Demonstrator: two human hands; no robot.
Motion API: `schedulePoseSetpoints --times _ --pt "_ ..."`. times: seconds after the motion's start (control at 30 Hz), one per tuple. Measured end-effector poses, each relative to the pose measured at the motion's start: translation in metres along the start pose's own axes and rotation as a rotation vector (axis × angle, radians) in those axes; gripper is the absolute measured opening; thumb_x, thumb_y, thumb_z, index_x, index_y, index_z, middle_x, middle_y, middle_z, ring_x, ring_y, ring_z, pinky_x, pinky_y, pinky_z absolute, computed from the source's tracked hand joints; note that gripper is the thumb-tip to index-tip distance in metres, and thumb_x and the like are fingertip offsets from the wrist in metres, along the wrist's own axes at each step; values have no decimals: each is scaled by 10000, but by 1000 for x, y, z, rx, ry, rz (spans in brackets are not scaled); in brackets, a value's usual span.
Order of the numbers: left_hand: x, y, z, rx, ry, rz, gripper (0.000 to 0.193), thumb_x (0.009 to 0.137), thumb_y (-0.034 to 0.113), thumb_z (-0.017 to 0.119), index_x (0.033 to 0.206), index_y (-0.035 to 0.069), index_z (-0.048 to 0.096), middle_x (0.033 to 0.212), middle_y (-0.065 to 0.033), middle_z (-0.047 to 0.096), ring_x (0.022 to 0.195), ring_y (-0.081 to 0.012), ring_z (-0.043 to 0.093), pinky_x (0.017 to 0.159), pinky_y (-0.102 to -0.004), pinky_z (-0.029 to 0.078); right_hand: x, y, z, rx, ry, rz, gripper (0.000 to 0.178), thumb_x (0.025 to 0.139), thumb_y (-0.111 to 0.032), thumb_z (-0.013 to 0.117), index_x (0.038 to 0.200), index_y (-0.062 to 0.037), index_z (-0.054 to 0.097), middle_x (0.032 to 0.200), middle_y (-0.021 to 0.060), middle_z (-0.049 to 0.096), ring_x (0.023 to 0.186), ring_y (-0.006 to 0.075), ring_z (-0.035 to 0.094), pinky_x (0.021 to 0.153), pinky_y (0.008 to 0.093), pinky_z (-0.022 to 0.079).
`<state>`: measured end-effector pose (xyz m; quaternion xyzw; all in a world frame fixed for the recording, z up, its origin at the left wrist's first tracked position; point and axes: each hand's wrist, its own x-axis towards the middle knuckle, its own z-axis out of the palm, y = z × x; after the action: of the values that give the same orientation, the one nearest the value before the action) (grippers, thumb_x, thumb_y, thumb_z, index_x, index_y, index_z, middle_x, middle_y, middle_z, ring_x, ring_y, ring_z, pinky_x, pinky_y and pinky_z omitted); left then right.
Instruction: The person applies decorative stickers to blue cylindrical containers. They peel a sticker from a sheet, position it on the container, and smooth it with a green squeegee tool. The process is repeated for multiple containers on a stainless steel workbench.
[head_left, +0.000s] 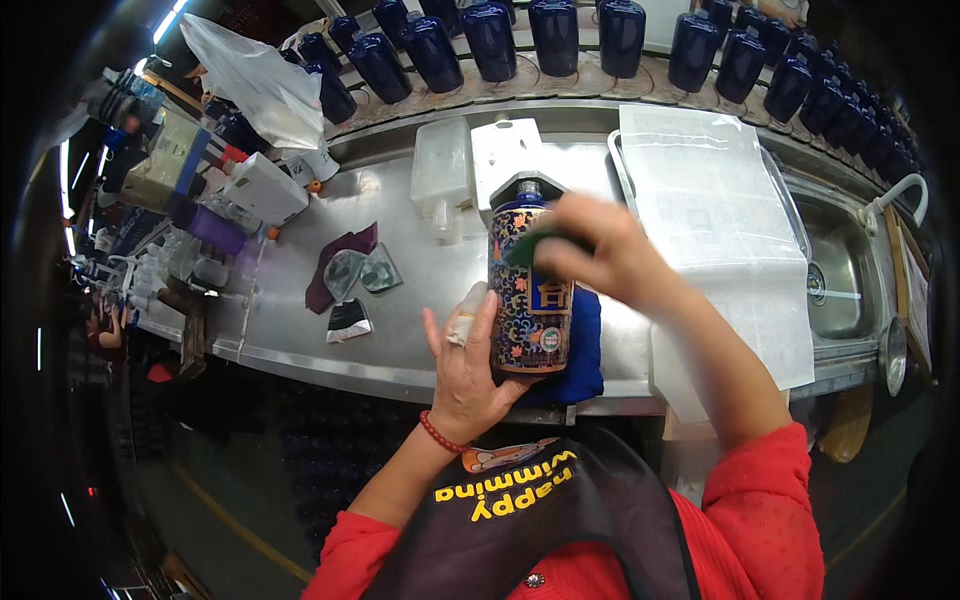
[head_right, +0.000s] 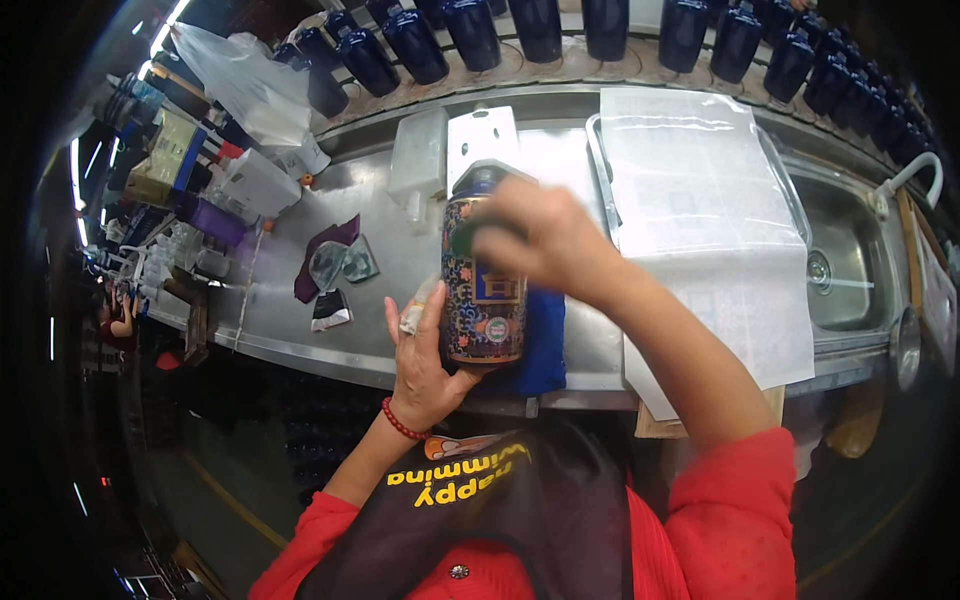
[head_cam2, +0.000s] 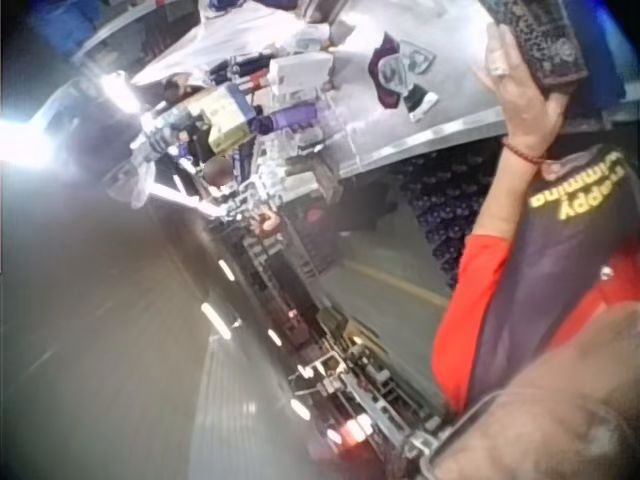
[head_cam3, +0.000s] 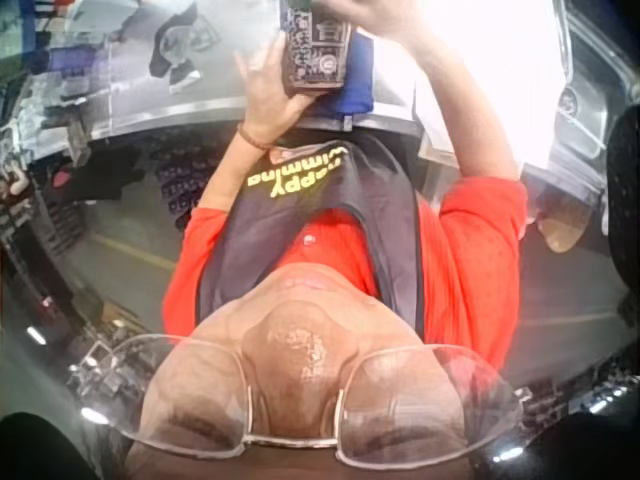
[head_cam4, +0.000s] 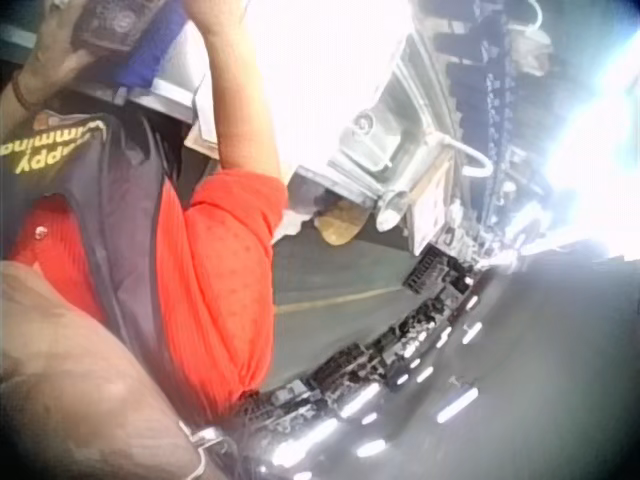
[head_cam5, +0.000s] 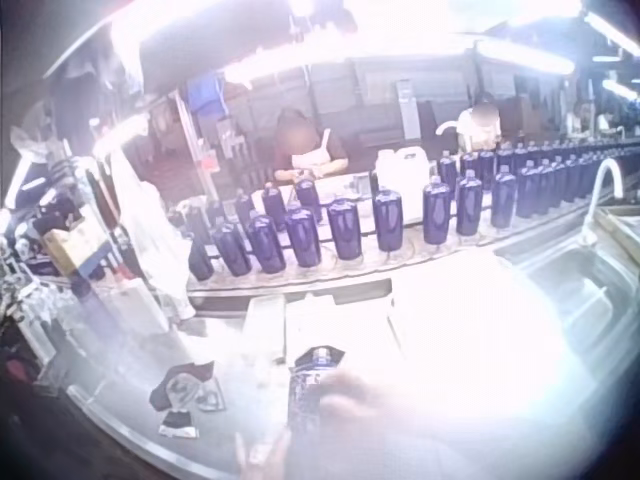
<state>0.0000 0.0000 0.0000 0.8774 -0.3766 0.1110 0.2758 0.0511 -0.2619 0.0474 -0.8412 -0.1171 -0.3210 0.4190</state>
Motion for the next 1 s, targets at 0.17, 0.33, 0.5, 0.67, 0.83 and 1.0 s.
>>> schedulePoseSetpoints --times 0.17,0.33,0.5,0.67,0.83,1.0 --pt "-1 -8 0 -19 16 33 999 875 519 735 1559 -41 269 1464 -223 510 1372 -394 472 1177 -697 21 -52 -56 -10 -118 -540 -476 90 771 -169 718 845 -141 675 822 44 612 800 206 643 782 430 496" --pt "-1 -8 -1 -25 4 21 987 893 533 709 1558 -45 265 1473 -250 485 1382 -410 453 1164 -714 4 12 -11 2 -90 -104 -175 102 760 -125 722 847 -112 671 864 60 656 795 284 656 723 430 493" --pt "4 3 -4 25 6 23 988 856 481 772 1559 -25 297 1452 -219 517 1351 -397 480 1169 -710 11 -33 -44 -1 -8 -564 -508 110 748 -137 699 842 -109 649 846 61 611 785 248 643 762 443 469" --pt "0 -5 -1 32 16 24 992 877 509 740 1568 -33 281 1444 -204 534 1345 -381 494 1173 -700 -2 19 -6 -4 -472 5 -325 118 771 -143 718 854 -111 642 799 38 563 713 239 604 758 416 465" --pt "-5 -10 3 -58 0 15 987 902 513 710 1568 -52 251 1461 -217 521 1352 -396 491 1172 -696 -19 -24 -35 -17 224 -678 -350 51 841 -136 694 861 -103 659 811 60 611 750 249 643 774 429 491" --pt "0 -6 -2 9 -13 23 1022 870 530 740 1566 -42 257 1461 -215 524 1359 -391 490 1167 -706 -13 17 -42 -10 -101 -85 -294 111 791 -158 724 861 -130 642 834 50 570 738 228 593 755 405 434"
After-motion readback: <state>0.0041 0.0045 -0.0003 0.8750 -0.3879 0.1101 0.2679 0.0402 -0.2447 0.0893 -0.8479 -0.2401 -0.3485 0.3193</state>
